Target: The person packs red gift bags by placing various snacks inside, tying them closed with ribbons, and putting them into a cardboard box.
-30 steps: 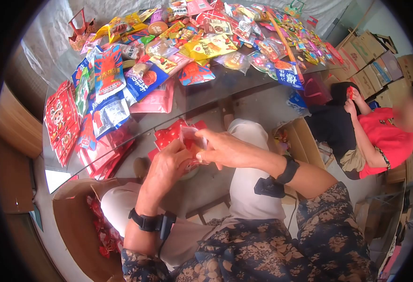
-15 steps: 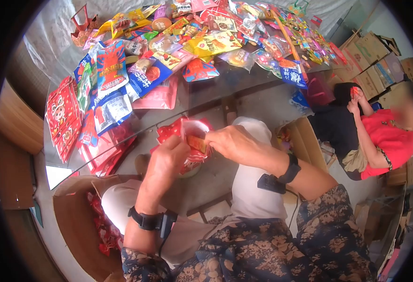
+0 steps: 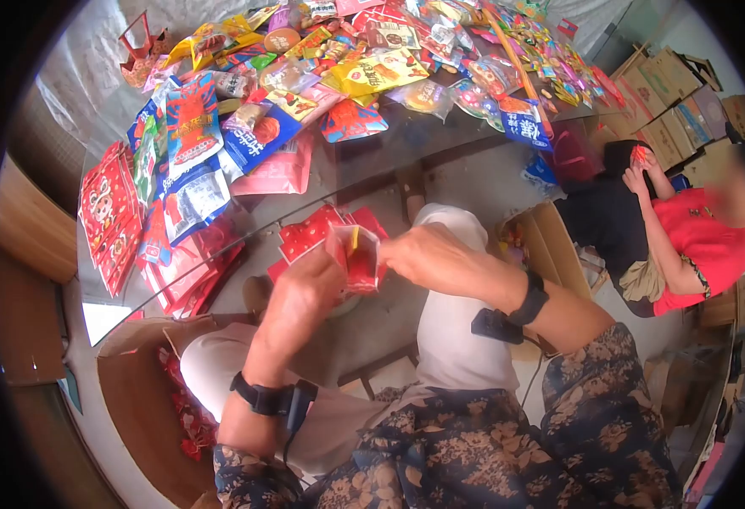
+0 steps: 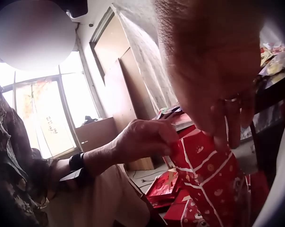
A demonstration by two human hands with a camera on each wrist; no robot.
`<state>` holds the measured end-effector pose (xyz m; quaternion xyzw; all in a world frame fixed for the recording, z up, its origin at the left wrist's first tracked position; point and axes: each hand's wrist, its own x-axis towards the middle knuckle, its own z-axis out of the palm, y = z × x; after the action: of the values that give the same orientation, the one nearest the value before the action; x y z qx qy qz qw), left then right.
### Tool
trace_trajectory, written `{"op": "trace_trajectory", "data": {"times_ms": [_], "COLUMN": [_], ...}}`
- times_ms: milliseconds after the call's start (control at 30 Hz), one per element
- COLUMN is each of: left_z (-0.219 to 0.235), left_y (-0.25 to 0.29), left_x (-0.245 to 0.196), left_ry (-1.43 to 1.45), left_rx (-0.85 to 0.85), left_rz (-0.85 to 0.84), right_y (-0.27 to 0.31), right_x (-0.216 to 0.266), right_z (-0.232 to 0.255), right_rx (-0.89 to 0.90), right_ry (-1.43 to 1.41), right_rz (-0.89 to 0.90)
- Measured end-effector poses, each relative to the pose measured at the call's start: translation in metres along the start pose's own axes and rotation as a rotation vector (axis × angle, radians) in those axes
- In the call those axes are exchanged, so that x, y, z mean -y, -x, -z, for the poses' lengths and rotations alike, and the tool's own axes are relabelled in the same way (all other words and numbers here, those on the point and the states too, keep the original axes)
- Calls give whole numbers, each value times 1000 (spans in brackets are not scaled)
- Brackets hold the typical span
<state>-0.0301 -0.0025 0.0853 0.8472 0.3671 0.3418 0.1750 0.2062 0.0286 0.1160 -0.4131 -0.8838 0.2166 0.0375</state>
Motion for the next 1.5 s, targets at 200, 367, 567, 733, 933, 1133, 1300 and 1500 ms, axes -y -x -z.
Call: {"op": "trace_trajectory", "data": {"times_ms": [200,367,567,733,933,1133,1300,1500], "left_z": [-1,-3,12,4,2,4,3,3], "left_y": [4,5,-2,5,5,2,-3,-3], "left_x": [-2,3,-7,0,0,0,3,9], "left_ry": [-21,-14,-62,-61,-10,0,-20,8], "left_rx": [91,74,-100,63,72,38,28,41], "left_rz": [108,108,-77,34,6,69,79,125], "right_y": [5,10,6,-1,0,-2,-21,-61], "right_x": [0,-3,-3,-10,-6,-4,-10,-31], "right_z": [4,-3,-2,-13,-10,-4,16,34], "right_rx": [-34,-42,-283,-280,-292,-355,-481,-511], "right_ry": [-59,-52,-148,-81,-43,-187,-225,-194], "right_rz": [-35,-42,75,83,166,146,162,136]}}
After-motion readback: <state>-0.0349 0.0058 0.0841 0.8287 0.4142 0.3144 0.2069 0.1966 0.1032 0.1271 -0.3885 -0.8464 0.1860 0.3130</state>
